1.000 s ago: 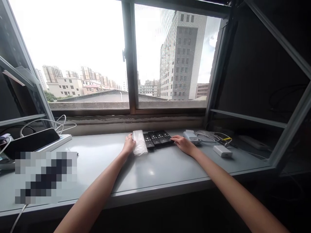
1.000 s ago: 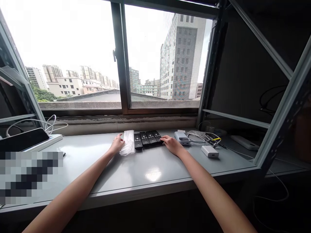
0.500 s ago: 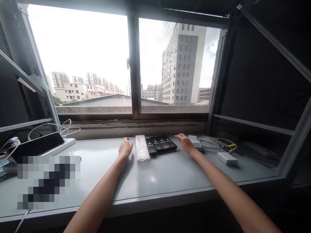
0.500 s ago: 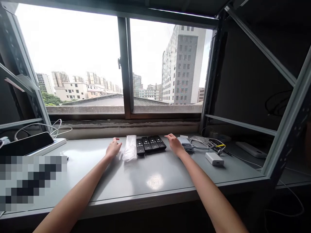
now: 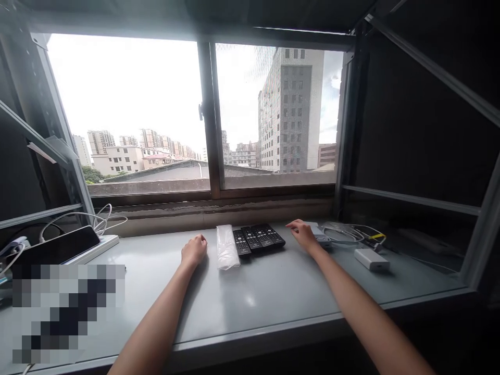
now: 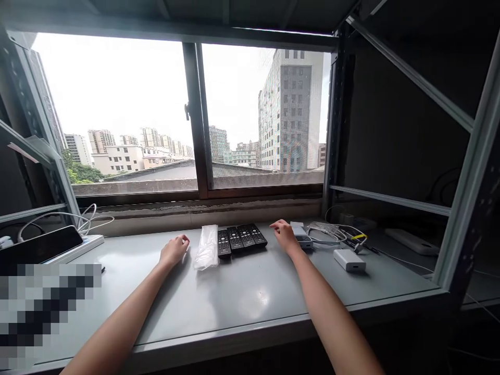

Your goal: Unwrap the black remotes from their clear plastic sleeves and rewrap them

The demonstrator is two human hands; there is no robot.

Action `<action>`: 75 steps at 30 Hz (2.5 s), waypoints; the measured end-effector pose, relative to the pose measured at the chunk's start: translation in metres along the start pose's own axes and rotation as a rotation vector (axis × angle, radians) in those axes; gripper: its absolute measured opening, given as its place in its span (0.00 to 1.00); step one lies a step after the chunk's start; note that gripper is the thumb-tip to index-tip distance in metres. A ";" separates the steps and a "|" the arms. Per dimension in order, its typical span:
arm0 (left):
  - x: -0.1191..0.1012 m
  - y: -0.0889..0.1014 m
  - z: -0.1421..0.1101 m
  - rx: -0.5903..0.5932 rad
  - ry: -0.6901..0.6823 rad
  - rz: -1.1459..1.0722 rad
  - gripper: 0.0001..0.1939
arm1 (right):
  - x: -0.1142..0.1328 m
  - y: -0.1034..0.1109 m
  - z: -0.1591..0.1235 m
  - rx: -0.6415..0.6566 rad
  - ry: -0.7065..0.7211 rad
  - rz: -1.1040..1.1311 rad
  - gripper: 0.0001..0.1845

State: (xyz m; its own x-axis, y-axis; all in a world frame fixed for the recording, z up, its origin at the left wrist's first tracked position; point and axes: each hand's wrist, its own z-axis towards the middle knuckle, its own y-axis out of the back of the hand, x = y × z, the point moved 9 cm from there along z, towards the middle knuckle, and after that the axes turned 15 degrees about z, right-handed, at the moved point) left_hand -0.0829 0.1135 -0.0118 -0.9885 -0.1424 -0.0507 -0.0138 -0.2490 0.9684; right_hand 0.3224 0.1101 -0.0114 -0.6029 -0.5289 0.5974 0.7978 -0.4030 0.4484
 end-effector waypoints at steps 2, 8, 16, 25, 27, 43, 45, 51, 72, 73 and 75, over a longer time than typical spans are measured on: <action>0.000 0.001 -0.001 -0.004 -0.005 0.000 0.16 | 0.004 -0.004 0.001 0.004 0.007 0.014 0.18; 0.001 0.000 0.001 -0.026 -0.013 -0.007 0.15 | 0.010 -0.017 0.000 0.064 0.018 0.035 0.19; -0.003 -0.002 -0.001 -0.013 -0.032 0.031 0.17 | 0.006 -0.021 -0.002 0.136 -0.010 0.019 0.17; -0.009 0.002 -0.005 -0.004 -0.049 0.040 0.16 | 0.004 -0.026 -0.002 0.179 0.011 -0.008 0.21; -0.011 0.004 -0.006 -0.011 -0.055 0.028 0.16 | 0.005 -0.026 -0.002 0.180 0.008 -0.014 0.22; -0.073 0.031 -0.045 0.314 -0.675 -0.579 0.26 | 0.021 -0.057 -0.013 0.392 -0.024 0.013 0.15; -0.072 0.028 -0.048 0.368 -0.687 -0.562 0.27 | 0.020 -0.053 -0.012 0.370 -0.032 -0.005 0.12; -0.072 0.031 -0.056 0.442 -0.713 -0.512 0.29 | 0.010 -0.045 -0.013 0.335 -0.129 -0.086 0.08; -0.002 0.104 -0.029 -0.630 -0.282 -0.775 0.12 | 0.017 -0.013 -0.006 0.035 -0.136 -0.168 0.20; 0.006 0.109 -0.031 -0.714 -0.237 -0.773 0.12 | 0.023 -0.011 -0.005 0.006 -0.109 -0.146 0.20; 0.021 0.116 -0.039 -0.877 -0.146 -0.759 0.13 | 0.035 -0.006 -0.005 -0.042 -0.048 -0.088 0.20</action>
State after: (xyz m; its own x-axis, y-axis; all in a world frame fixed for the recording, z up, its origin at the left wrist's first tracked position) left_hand -0.0992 0.0442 0.0900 -0.7797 0.4245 -0.4603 -0.5563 -0.8070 0.1983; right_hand 0.2961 0.0905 0.0039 -0.6686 -0.4543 0.5887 0.7407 -0.4775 0.4726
